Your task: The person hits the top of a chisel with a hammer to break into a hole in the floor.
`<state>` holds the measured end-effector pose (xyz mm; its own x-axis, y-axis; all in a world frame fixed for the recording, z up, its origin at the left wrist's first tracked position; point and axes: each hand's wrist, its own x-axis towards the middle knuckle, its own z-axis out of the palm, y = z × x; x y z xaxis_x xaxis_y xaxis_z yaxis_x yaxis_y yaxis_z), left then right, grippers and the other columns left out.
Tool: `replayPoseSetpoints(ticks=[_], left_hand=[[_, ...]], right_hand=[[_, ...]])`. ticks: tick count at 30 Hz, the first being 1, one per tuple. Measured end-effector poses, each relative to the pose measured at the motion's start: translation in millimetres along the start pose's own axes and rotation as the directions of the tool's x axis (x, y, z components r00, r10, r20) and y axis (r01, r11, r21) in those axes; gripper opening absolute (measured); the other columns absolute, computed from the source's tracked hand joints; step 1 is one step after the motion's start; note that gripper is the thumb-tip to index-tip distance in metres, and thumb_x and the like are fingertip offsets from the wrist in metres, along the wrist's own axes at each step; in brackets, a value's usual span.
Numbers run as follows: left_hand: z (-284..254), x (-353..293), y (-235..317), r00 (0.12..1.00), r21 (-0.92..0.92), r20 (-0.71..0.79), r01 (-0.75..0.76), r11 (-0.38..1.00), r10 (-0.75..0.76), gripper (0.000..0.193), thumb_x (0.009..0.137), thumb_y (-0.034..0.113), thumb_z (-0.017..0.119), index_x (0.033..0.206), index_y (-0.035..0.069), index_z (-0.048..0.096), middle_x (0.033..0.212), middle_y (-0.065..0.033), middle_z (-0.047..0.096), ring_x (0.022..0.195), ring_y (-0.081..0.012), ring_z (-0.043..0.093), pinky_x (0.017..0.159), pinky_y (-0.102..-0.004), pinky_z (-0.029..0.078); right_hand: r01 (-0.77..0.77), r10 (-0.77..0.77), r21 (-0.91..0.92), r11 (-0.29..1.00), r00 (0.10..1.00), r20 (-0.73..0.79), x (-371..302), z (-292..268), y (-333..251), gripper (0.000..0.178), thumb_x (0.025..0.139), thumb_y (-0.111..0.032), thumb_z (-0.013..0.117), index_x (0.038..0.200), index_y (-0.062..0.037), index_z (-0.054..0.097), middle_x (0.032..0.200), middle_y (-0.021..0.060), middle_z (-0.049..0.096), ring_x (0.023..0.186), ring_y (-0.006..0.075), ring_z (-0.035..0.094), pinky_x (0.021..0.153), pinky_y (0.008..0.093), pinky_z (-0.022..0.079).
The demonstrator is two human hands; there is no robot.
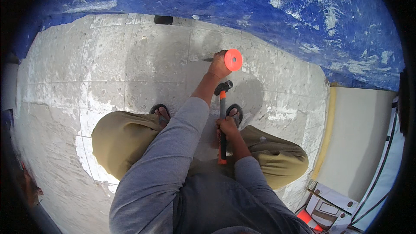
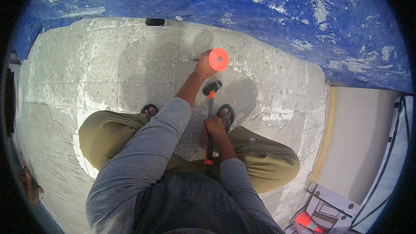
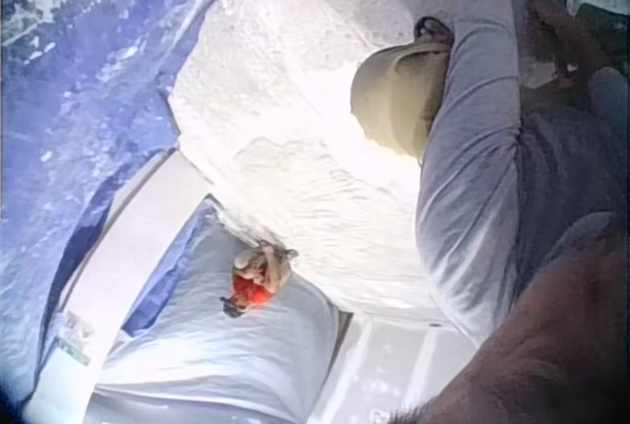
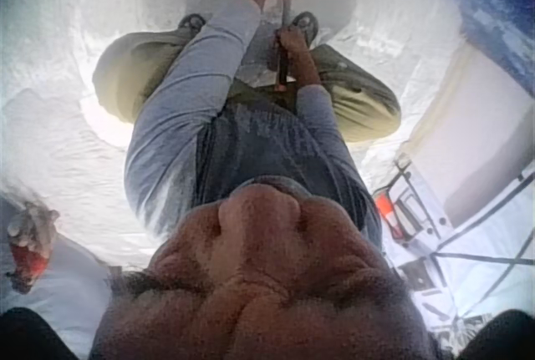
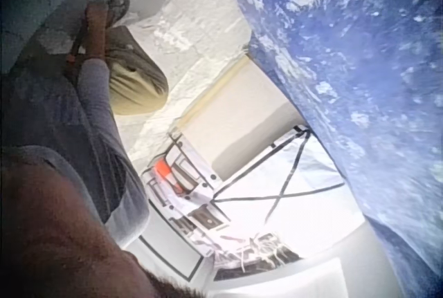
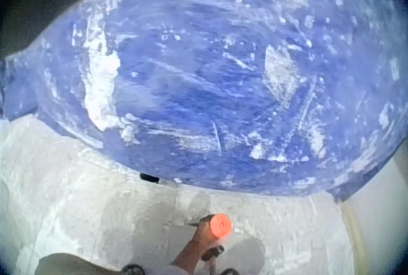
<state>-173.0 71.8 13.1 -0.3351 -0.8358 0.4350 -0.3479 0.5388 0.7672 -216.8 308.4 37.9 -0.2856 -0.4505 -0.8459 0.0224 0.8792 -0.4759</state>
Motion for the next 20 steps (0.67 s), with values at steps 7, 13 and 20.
replayPoseSetpoints(ticks=[7,13,20], left_hand=[[0,1,-12,0.996,-0.004,-0.086,0.034,0.999,-0.034,0.016,0.072,0.018,0.065,0.086,0.01,0.062,0.087,-0.0114,0.064,0.084,-0.0286,0.062,0.074,-0.0394,0.049],[-11,2,-3,0.986,-0.165,-0.11,0.103,0.981,-0.122,0.021,0.073,0.015,0.068,0.091,0.006,0.063,0.091,-0.0135,0.065,0.085,-0.0315,0.063,0.074,-0.0383,0.052],[-39,8,-14,0.963,-0.178,-0.034,0.257,0.95,-0.267,0.025,0.076,0.015,0.069,0.099,0.006,0.065,0.097,-0.0154,0.068,0.089,-0.0235,0.067,0.077,-0.0357,0.053]], right_hand=[[0.039,-0.042,-0.138,0.99,0.999,-0.02,19,-2,16,0.017,0.083,-0.012,0.059,0.074,-0.002,0.049,0.058,0.0066,0.049,0.043,0.0186,0.05,0.039,0.0358,0.045],[0.012,-0.017,-0.064,0.998,0.997,-0.08,0,-1,3,0.015,0.083,-0.011,0.058,0.076,-0.0018,0.049,0.06,0.0064,0.051,0.042,0.0177,0.048,0.038,0.0355,0.044],[0.153,-0.153,0.182,0.971,0.988,-0.012,-40,-7,-34,0.017,0.081,-0.009,0.061,0.094,-0.0054,0.052,0.06,0.0074,0.051,0.042,0.02,0.049,0.039,0.0351,0.044]])
